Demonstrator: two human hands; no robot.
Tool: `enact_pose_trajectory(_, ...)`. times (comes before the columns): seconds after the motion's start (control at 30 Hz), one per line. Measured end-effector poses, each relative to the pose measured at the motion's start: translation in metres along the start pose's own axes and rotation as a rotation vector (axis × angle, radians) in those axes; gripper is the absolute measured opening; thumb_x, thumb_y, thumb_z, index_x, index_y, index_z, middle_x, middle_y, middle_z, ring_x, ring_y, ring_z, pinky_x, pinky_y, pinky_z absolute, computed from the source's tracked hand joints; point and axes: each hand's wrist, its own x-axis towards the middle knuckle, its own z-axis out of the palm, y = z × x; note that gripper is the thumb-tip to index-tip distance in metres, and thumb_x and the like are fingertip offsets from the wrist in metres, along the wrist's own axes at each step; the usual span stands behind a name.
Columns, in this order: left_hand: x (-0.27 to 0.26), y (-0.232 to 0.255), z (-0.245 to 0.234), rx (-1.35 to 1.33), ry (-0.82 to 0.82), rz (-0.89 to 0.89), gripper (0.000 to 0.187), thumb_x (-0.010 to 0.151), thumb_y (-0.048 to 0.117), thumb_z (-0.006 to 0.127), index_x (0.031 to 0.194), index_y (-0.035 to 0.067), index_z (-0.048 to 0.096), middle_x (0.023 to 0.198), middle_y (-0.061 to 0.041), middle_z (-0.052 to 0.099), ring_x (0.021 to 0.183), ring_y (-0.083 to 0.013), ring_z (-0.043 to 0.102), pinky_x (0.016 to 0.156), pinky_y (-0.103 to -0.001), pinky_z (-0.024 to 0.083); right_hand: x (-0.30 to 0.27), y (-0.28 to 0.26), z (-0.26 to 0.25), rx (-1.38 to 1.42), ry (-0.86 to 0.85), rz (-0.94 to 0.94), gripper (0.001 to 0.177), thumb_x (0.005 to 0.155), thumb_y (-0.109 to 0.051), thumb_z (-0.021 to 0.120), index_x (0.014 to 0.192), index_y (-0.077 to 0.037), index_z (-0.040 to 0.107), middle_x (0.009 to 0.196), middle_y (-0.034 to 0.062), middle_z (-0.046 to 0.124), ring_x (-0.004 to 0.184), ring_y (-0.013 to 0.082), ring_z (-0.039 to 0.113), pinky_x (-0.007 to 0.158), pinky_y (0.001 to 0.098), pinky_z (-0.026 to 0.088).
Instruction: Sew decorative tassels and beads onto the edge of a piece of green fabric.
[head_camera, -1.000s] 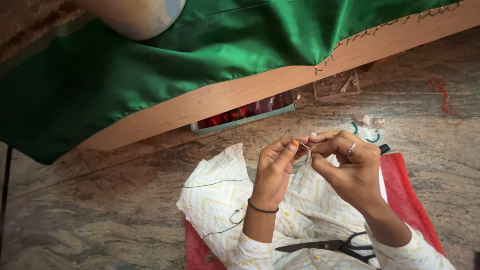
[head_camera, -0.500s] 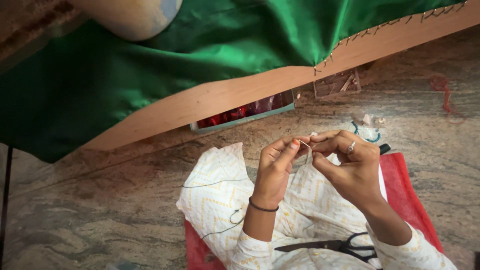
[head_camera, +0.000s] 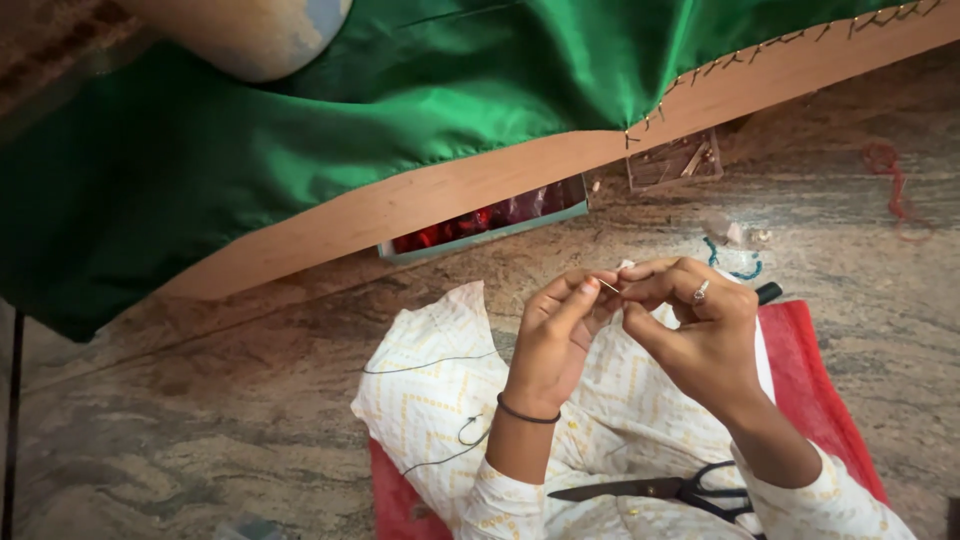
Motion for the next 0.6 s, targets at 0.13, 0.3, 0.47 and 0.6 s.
enact_pose_trajectory(0.13,-0.001,-0.021,-0.014,-0.349,0.095,-0.147,0.019,0.109,0.013,0.058,0.117,-0.002,0.066,0.118,-0.014,0.069,0.113,-0.0230,0.067,0.108,-0.037,0.051,-0.004,0.012,-0.012,0.121,-0.018,0.070,0.012,0.081,0.011,0.071,0.090,0.004,0.070,0.105,0.0131,0.074,0.104,0.0196,0.072,0.088,0.0285,0.058)
enact_pose_trajectory(0.3,-0.005,-0.033,-0.021,-0.549,0.151,-0.218,0.028,0.112,0.021,0.052,0.121,-0.003,0.063,0.121,-0.018,0.069,0.122,-0.0302,0.064,0.111,-0.040,0.050,-0.014,0.029,-0.031,0.228,0.033,0.177,0.012,0.088,0.012,0.070,0.097,0.004,0.068,0.110,0.0142,0.072,0.109,0.0195,0.071,0.097,0.0294,0.058)
enact_pose_trajectory(0.47,-0.005,-0.018,-0.005,-0.805,-0.065,-0.085,0.059,0.118,0.043,0.035,0.133,-0.008,0.060,0.138,-0.027,0.062,0.138,-0.0377,0.054,0.123,-0.048,0.040,-0.037,0.018,-0.023,0.139,-0.112,0.190,0.011,0.085,0.008,0.074,0.094,0.002,0.071,0.101,0.0119,0.074,0.099,0.0177,0.072,0.089,0.0287,0.057)
enact_pose_trajectory(0.6,0.000,-0.017,-0.004,-0.810,-0.080,-0.061,0.067,0.119,0.050,0.032,0.136,-0.009,0.059,0.142,-0.028,0.059,0.142,-0.0382,0.052,0.126,-0.049,0.036,-0.039,-0.010,0.001,-0.040,-0.194,0.124,0.013,0.080,0.005,0.076,0.091,-0.001,0.076,0.094,0.0094,0.076,0.089,0.0163,0.072,0.081,0.0284,0.055)
